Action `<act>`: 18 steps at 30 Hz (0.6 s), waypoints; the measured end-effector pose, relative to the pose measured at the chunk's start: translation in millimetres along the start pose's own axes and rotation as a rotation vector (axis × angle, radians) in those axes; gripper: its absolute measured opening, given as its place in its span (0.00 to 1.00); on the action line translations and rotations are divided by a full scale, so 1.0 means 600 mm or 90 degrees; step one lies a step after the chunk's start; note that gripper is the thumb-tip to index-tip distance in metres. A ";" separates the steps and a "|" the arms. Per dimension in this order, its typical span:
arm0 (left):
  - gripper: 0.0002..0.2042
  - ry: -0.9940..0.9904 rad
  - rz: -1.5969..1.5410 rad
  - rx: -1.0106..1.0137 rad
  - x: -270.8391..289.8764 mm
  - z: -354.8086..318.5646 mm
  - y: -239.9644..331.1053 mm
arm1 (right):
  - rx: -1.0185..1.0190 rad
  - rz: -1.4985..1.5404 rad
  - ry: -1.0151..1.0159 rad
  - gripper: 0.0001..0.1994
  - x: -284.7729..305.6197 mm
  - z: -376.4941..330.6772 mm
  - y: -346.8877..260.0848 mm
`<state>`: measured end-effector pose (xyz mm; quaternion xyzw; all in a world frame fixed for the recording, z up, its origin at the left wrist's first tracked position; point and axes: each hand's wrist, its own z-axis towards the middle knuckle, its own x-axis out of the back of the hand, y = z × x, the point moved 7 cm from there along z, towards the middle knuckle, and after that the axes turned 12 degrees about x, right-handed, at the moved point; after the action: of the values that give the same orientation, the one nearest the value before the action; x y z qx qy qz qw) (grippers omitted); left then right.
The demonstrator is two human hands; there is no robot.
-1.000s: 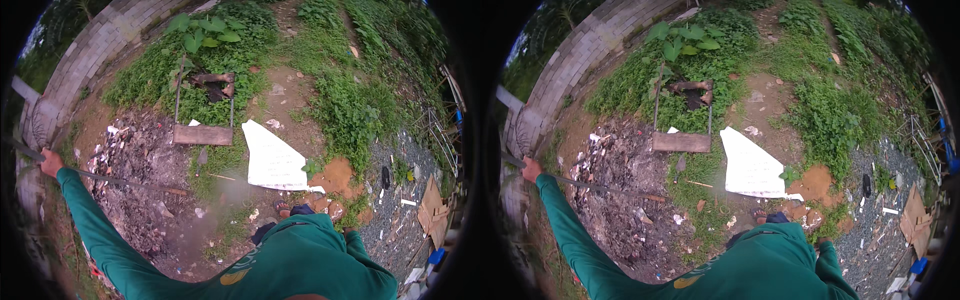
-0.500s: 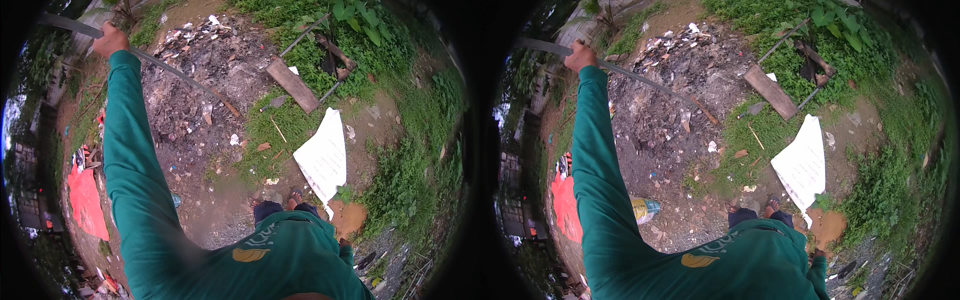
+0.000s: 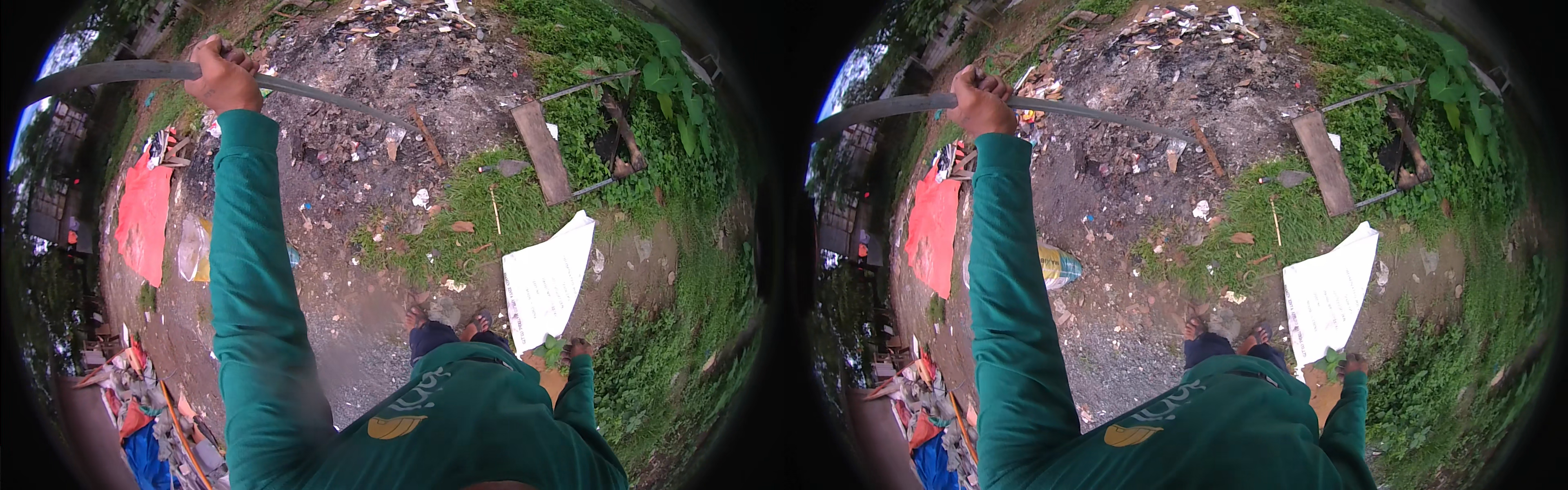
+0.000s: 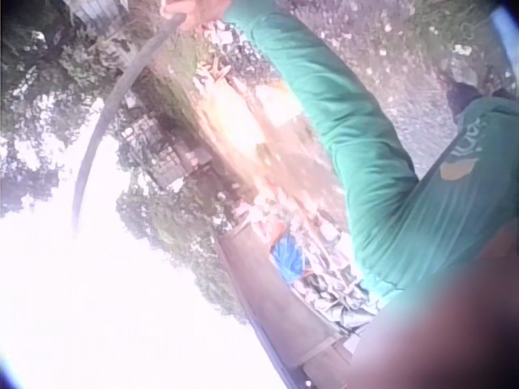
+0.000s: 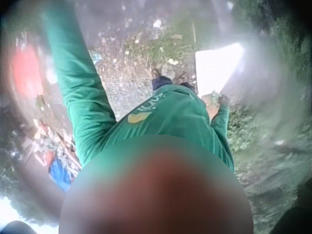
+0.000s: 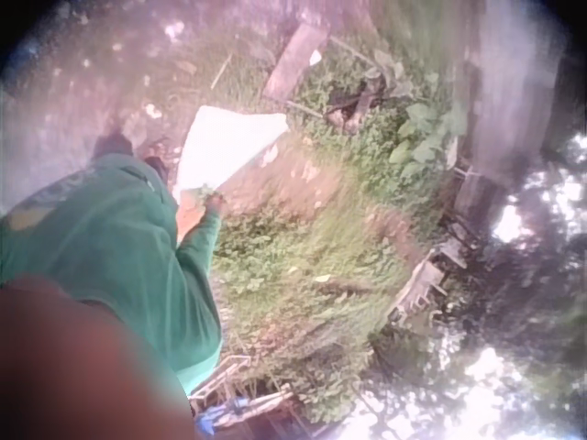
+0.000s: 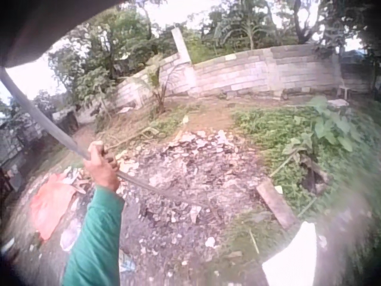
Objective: The person collects debris and trash from the ground by hand and places it into a yellow sack. They then use a long metal rod to push and gather more debris into the sack.
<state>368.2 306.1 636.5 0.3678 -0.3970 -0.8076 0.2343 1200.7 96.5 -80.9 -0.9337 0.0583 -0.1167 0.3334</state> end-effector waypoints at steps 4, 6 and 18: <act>0.07 -0.043 -0.021 -0.025 -0.007 0.010 -0.008 | 0.042 -0.041 -0.034 0.18 -0.022 0.003 -0.022; 0.08 -0.067 -0.009 -0.081 -0.026 0.018 -0.009 | 0.019 -0.038 -0.025 0.19 -0.019 0.000 0.013; 0.17 -0.056 0.171 -0.185 -0.277 0.073 -0.068 | -0.179 0.028 0.071 0.13 0.065 -0.104 0.222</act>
<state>433.6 461.2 689.4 0.2381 -0.3317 -0.8331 0.3732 1217.9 -51.5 -111.7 -0.9617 0.1132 -0.1518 0.1981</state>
